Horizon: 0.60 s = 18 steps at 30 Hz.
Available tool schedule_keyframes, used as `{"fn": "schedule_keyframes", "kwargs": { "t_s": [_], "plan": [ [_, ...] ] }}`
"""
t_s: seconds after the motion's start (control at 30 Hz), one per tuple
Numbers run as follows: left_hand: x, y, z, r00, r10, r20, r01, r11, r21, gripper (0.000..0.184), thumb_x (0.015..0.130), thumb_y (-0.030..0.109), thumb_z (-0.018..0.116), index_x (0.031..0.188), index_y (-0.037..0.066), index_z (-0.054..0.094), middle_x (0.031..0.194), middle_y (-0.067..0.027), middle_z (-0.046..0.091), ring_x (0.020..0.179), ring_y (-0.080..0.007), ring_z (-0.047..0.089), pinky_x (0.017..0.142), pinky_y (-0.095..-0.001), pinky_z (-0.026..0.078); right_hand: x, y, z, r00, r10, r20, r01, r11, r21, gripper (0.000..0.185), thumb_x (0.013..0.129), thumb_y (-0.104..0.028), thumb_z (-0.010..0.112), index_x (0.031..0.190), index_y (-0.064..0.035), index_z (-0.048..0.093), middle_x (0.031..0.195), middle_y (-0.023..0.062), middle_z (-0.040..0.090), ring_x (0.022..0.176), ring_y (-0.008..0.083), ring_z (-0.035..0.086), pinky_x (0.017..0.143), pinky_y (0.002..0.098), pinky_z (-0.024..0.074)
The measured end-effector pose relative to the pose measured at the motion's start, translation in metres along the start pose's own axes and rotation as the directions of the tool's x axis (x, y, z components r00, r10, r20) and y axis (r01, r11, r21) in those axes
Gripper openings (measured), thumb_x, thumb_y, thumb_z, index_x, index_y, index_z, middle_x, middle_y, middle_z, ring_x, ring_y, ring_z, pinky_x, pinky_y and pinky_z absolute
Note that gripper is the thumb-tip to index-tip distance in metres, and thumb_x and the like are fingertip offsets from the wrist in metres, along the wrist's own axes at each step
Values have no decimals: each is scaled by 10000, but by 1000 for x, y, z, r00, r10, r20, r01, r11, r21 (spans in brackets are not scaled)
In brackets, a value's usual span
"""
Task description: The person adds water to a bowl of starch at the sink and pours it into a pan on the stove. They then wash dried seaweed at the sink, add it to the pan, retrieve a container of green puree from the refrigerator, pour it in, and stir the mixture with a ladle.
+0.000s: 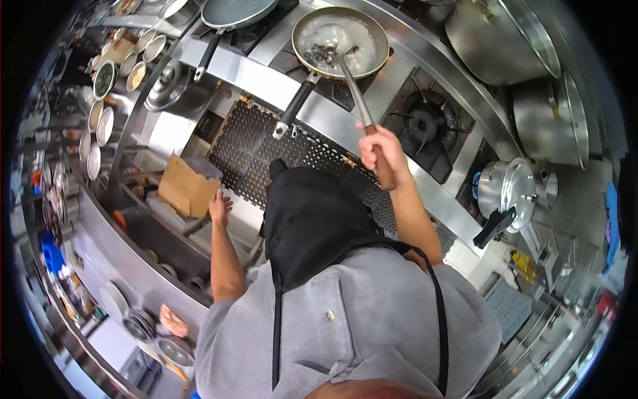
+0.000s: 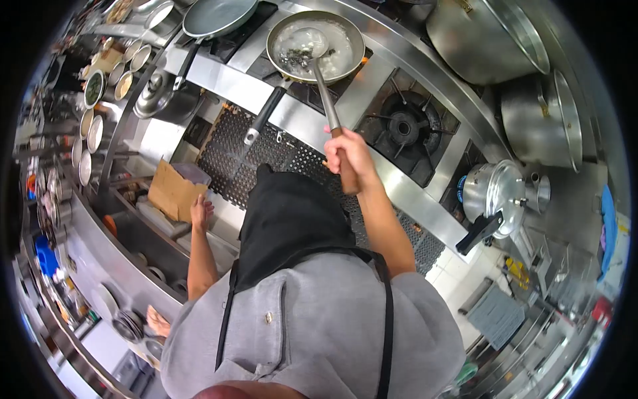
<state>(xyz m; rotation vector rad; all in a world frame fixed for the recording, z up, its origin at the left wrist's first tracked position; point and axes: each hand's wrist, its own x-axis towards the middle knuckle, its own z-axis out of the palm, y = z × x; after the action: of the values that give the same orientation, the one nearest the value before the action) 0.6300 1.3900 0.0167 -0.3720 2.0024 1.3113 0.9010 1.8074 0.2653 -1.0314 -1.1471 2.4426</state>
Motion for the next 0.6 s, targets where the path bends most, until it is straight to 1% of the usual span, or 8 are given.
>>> {"fn": "schedule_keyframes", "kwargs": {
  "t_s": [0.07,0.13,0.27,0.3,0.37,0.4,0.47,0.6],
  "plan": [
    [-52,-56,3,992,-36,-117,14,983,-184,308,944,420,512,938,112,525,712,-31,572,591,-147,563,515,-283,433,-10,-22,-30,930,137,340,-268,888,374,295,832,-85,511,1114,3,525,636,24,482,425,106,432,349,242,365],
    [-94,-138,7,996,-52,-70,29,954,-297,264,928,377,548,921,113,543,675,-43,577,551,-156,571,474,-280,458,-19,-50,-43,914,173,367,-343,813,471,276,855,-85,486,1104,29,524,642,18,481,455,96,440,381,233,387],
    [-233,-242,52,942,-331,-46,314,924,-219,343,907,454,542,856,115,558,603,-31,529,488,-156,506,442,-291,411,-40,-82,-47,936,163,312,-221,962,160,290,841,-97,523,1096,36,489,660,28,512,491,97,490,400,235,408],
    [-266,-252,58,905,-426,13,424,898,-118,361,905,457,537,844,102,568,601,-38,532,500,-158,496,457,-303,416,-43,-86,-43,977,123,177,-96,984,-152,274,829,-81,521,1080,28,496,657,24,515,465,97,487,393,235,408],
    [-309,-325,60,996,-64,63,57,992,114,366,905,453,533,861,93,575,610,-42,532,503,-157,493,463,-310,424,-30,-75,-52,994,-74,84,110,801,-589,218,787,-92,560,984,-10,515,641,37,536,425,124,515,390,267,431],
    [-337,-335,68,991,-133,19,131,987,88,365,912,444,526,897,83,574,640,-48,544,526,-159,506,477,-313,431,-15,-61,-65,993,-67,98,112,796,-595,218,787,-92,560,984,-10,515,641,37,536,425,124,515,390,267,431],
    [-390,-347,92,962,-264,-64,266,964,17,370,925,426,511,971,64,572,702,-60,568,571,-163,530,504,-321,447,9,-40,-76,936,-348,58,108,126,-986,267,774,-136,583,999,-1,534,749,122,626,597,242,646,532,367,525],
    [-461,-382,118,859,-485,-161,424,852,-307,413,948,405,482,1090,23,549,858,-120,629,681,-206,603,588,-334,484,4,-12,-50,900,-436,22,-101,-257,-961,359,787,-184,573,1115,-41,537,1043,233,647,1040,406,602,870,507,480]
  ]
}}
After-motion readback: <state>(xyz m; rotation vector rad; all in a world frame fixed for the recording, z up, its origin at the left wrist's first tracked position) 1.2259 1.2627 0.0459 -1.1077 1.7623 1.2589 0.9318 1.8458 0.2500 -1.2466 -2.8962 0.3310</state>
